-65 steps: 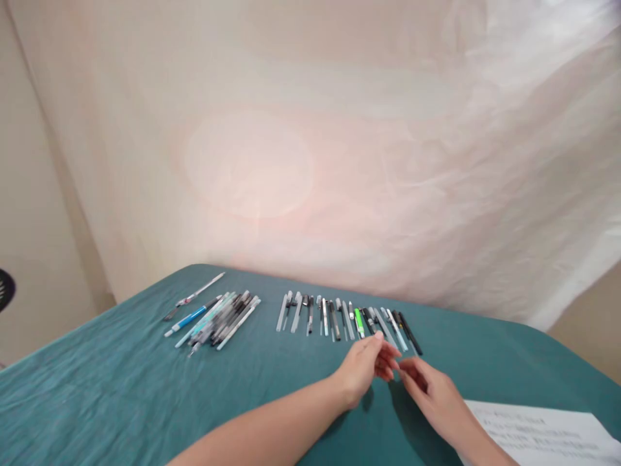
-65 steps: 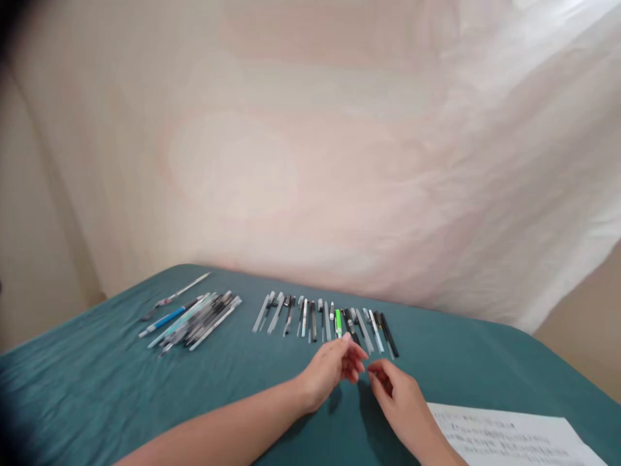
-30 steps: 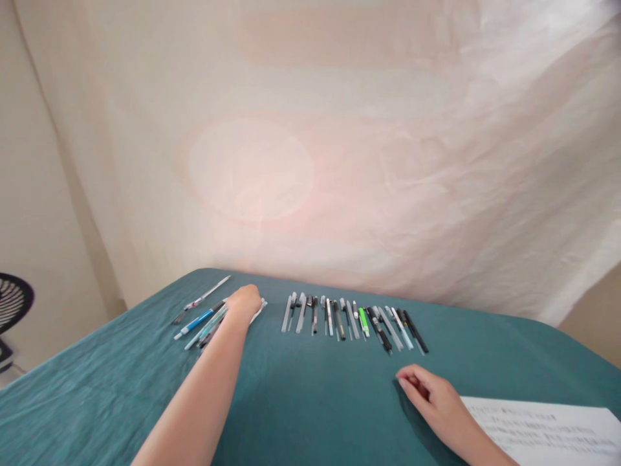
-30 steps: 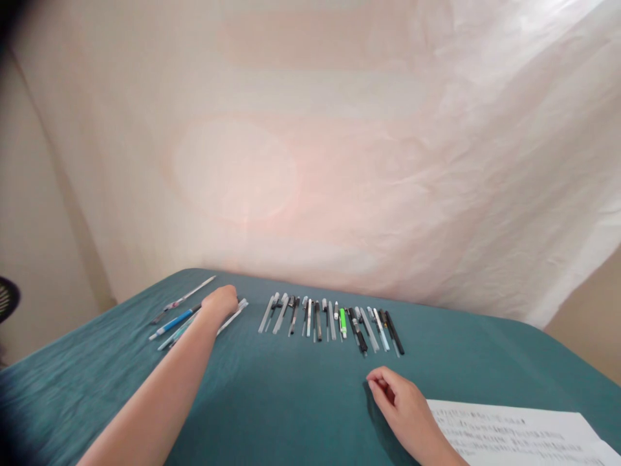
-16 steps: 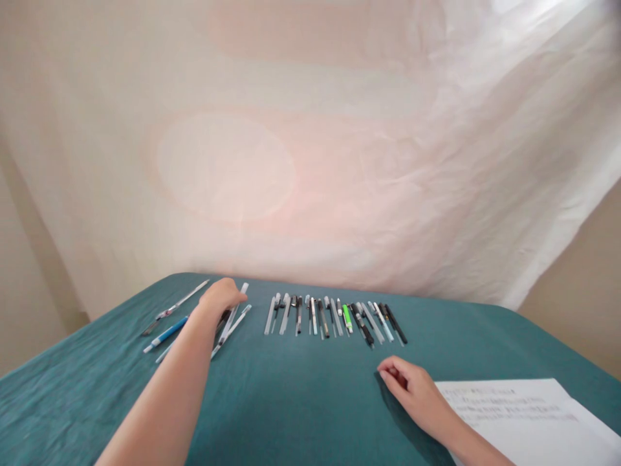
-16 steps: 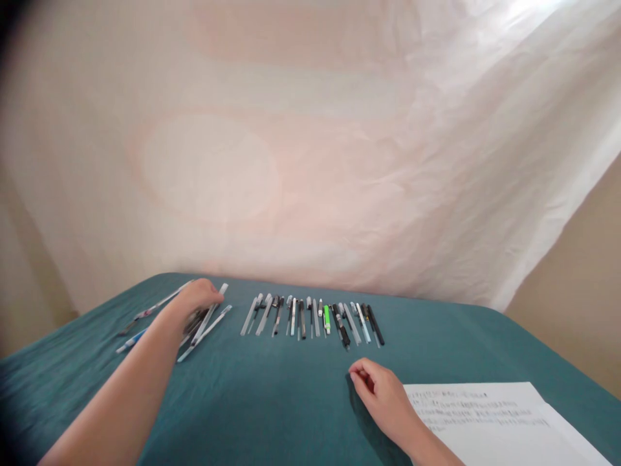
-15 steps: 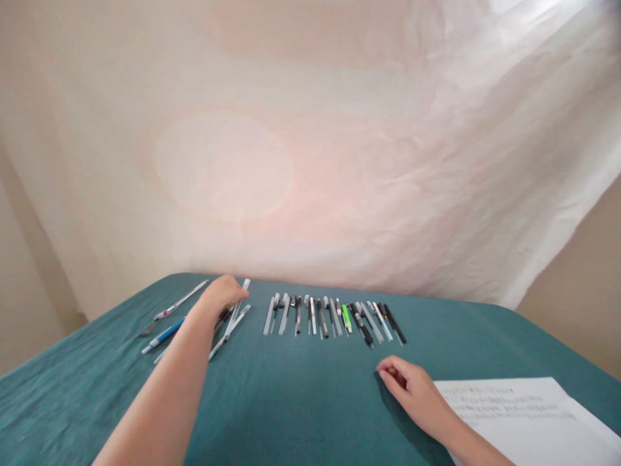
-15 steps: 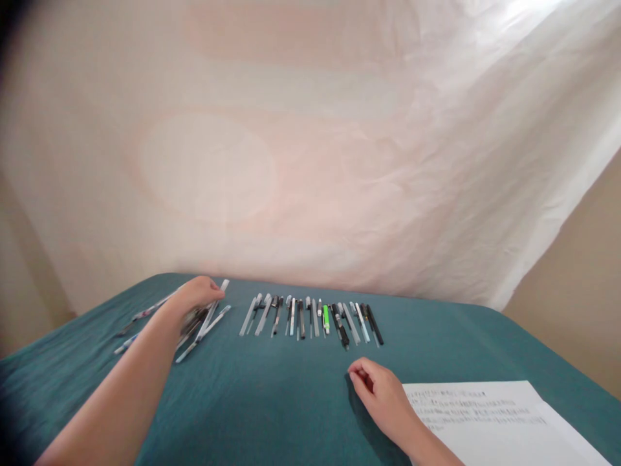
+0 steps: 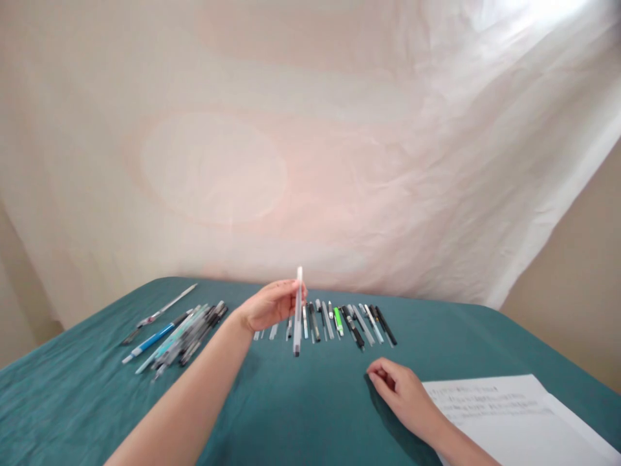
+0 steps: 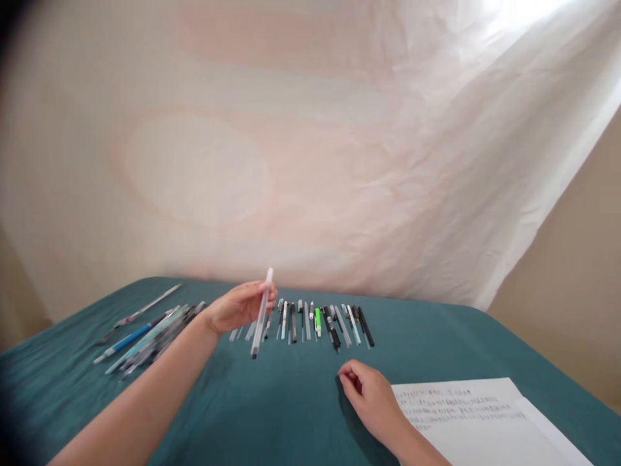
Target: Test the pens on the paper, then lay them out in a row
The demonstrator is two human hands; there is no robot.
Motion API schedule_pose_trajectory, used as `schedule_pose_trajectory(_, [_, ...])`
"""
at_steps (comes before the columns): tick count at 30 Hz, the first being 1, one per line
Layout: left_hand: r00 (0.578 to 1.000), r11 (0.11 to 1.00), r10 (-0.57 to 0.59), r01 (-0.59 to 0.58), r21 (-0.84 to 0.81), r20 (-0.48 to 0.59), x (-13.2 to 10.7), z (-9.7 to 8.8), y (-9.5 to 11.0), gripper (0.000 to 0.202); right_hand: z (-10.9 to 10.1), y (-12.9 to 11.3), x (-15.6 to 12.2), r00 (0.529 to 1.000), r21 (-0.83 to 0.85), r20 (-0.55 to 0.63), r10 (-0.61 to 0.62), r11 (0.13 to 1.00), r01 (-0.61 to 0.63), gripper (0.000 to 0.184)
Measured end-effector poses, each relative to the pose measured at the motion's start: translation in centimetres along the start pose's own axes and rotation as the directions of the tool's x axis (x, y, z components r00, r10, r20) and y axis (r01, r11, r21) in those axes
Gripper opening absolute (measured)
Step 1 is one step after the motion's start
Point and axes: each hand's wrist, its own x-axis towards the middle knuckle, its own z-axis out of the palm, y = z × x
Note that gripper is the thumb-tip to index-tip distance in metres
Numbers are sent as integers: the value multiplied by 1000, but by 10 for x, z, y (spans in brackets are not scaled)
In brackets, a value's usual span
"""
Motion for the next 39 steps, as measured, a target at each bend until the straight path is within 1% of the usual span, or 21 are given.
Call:
schedule_pose_trajectory(1, [998, 997, -33, 37, -62, 61, 4, 12, -9, 20, 0, 0, 0, 1000, -1, -4, -1, 1000, 1, 19])
schedule_pose_trajectory(3, [978, 979, -118, 144, -147, 172, 11, 37, -33, 23, 0, 0, 1, 1000, 17, -5, 2, 1000, -2, 19])
schedule_pose_trajectory(5, [937, 946, -251, 290, -142, 241, 16, 62, -60, 28, -1, 1, 3, 1000, 75, -6, 20, 997, -19, 21])
schedule_pose_trajectory(7, [909, 916, -357, 386, -110, 217, 18, 86, -88, 32, -1, 4, 6, 998, 190, -23, 61, 980, -56, 24])
schedule_pose_trajectory(9, [899, 903, -398, 419, -97, 183, 17, 107, -110, 34, -2, 8, 8, 989, 339, -54, 141, 934, -115, 30])
schedule_pose_trajectory(11, [901, 899, -406, 423, -111, 150, 14, 123, -124, 33, -3, 13, 10, 966, 484, -77, 248, 856, -181, 39])
schedule_pose_trajectory(13, [911, 904, -392, 408, -130, 131, 10, 132, -130, 33, -4, 15, 11, 943, 582, -94, 321, 785, -210, 45])
schedule_pose_trajectory(15, [922, 915, -363, 380, -136, 134, 8, 137, -131, 34, -5, 15, 11, 942, 621, -96, 321, 759, -195, 44])
schedule_pose_trajectory(19, [931, 929, -324, 347, -130, 168, 7, 136, -130, 35, -8, 10, 11, 967, 599, -70, 245, 785, -155, 33])
schedule_pose_trajectory(24, [924, 925, -333, 359, -125, 189, 6, 133, -130, 37, -8, 10, 11, 980, 570, -50, 195, 811, -132, 31])
schedule_pose_trajectory(27, [918, 925, -326, 359, -124, 224, 5, 132, -130, 36, -7, 10, 10, 985, 556, -41, 166, 823, -115, 31])
schedule_pose_trajectory(29, [919, 928, -314, 350, -124, 240, 4, 131, -130, 34, -7, 9, 9, 986, 555, -39, 162, 824, -113, 31])
schedule_pose_trajectory(34, [930, 943, -300, 322, -80, 211, 2, 132, -129, 29, -7, 9, 8, 983, 556, -64, 170, 825, -106, 32])
schedule_pose_trajectory(39, [932, 950, -293, 309, -43, 212, 2, 131, -129, 31, -8, 9, 7, 982, 597, -63, 177, 795, -105, 33])
